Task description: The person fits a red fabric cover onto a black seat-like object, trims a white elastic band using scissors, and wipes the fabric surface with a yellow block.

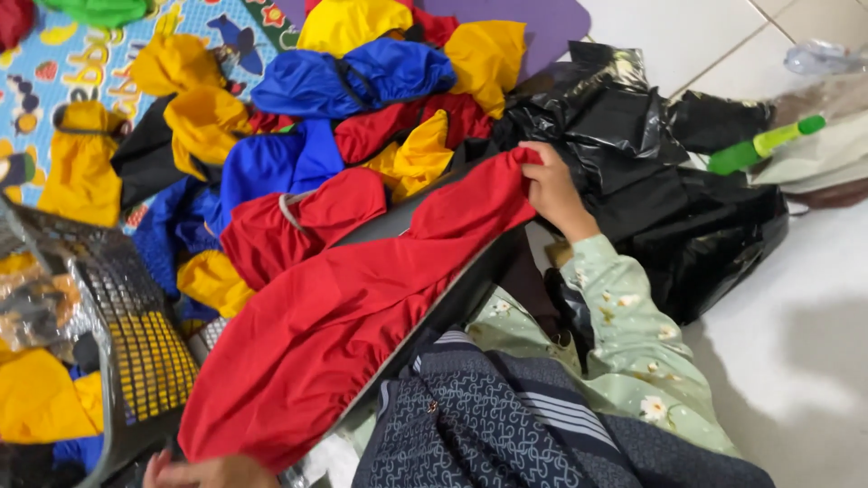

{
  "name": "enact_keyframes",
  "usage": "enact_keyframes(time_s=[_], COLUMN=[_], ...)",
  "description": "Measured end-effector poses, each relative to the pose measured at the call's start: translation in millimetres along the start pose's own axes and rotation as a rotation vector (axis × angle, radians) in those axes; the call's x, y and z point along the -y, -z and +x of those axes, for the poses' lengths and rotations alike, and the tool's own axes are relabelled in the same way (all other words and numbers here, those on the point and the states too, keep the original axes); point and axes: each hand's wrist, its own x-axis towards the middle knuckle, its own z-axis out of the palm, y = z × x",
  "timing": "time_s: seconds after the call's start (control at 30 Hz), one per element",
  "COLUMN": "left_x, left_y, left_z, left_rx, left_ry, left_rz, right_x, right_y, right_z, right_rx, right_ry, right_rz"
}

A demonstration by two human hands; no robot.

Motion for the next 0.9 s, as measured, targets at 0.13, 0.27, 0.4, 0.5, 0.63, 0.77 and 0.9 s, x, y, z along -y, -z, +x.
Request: enact_keyframes(time_s=[0.13, 0.27, 0.4, 0.5, 0.63, 0.77, 0.9], left_x=[-47, -85, -123, -123, -163, -244, -223], left_y=[-89, -196, -280, -342, -349, -293, -325], left_z=[66, 108, 122, 93, 83, 123, 92], left_rx=[-0.035, 0.24, 0.804, 1.181, 1.454, 1.859, 1.972], left_ry=[-0.114, -0.322, -0.394, -0.349, -0.226, 0.175, 0.605], left_rz=[-0.031, -0.245, -0.429, -0.431, -0.509, -0.872, -1.052], right_x=[-12, -30, -10, 16, 28, 68, 22], right_y=[-14, -28, -23, -22, -21, 15, 8], right_z=[9, 5, -2, -20, -49, -31, -52], right_rx=[0.004, 0.112, 0.076, 0.079, 0.162, 0.018, -0.132], right_ry=[-0.054, -0.158, -0.195, -0.271, -0.407, -0.601, -0.945], right_rz=[0.064, 0.051, -0.145, -0.219, -0.215, 0.408, 1.255])
